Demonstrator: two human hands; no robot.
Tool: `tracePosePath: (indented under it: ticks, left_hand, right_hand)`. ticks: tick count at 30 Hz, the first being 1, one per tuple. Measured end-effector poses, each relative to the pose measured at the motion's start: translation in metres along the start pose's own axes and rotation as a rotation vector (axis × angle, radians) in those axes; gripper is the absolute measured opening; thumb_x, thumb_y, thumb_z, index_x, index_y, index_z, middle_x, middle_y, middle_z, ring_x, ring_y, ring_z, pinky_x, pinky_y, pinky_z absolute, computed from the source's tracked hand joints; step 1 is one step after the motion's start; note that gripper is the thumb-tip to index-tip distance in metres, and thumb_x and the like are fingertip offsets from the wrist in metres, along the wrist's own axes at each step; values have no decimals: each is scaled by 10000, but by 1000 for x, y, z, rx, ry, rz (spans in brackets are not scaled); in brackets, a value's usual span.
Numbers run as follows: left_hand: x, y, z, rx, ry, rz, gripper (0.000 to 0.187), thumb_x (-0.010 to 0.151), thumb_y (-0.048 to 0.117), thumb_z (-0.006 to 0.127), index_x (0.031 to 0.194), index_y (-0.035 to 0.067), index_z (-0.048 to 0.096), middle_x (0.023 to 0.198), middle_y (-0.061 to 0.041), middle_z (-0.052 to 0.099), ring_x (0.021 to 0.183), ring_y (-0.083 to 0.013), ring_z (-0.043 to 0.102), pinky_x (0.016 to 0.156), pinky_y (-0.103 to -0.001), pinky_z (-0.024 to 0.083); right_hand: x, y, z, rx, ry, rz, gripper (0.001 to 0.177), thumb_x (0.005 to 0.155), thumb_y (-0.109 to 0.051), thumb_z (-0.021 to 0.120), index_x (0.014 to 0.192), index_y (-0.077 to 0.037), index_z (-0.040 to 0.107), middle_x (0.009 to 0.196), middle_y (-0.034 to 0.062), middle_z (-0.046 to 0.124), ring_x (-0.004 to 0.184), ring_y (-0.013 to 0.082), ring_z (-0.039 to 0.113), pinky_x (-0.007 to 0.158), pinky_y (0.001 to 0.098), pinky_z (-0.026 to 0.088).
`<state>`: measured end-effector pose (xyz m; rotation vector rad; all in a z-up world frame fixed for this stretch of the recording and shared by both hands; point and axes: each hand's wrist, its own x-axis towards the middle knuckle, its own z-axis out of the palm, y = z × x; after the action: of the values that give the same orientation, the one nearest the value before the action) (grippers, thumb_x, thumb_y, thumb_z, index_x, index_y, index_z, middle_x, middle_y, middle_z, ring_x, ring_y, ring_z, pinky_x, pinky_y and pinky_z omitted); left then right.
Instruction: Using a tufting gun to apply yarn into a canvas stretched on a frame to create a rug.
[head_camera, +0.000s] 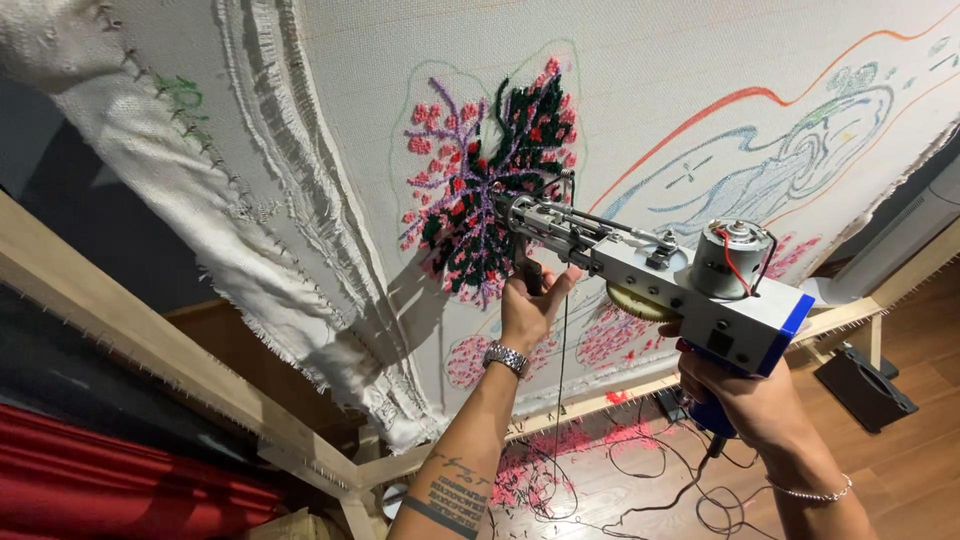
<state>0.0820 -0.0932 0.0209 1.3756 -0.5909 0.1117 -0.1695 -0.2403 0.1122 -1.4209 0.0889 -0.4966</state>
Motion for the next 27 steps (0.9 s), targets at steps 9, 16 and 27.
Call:
tracePosePath:
  ticks: [9, 16, 27]
  left_hand:
    - [8, -11, -9, -170, 96, -13, 382, 882, 145, 866, 764, 52, 515, 747, 28, 543, 701, -57, 506, 717, -235, 536]
    - [23, -6, -22, -217, 132, 15, 306, 853, 95, 814, 768, 67, 522, 726, 45, 526, 681, -50, 493, 675, -234, 514]
    - [33, -5, -36, -353, 29, 95, 335, 916, 40, 752, 753, 62, 460, 772, 46, 477, 772, -54, 500, 853, -244, 574]
  right_hand:
    - [-3, -9, 25, 51, -68, -2, 307, 863, 2, 702, 1156, 86, 677, 740, 29, 544, 584, 127, 481, 509, 294, 413]
    - [-1, -20, 49, 34, -12, 49, 294, 852, 12, 688, 1140, 72, 677, 696, 27, 535, 568, 134, 484, 499, 299, 412]
    - [5, -24, 65, -45, 25, 67, 262, 864, 7, 674, 1123, 45, 680, 714, 26, 561, 589, 127, 493, 504, 289, 396]
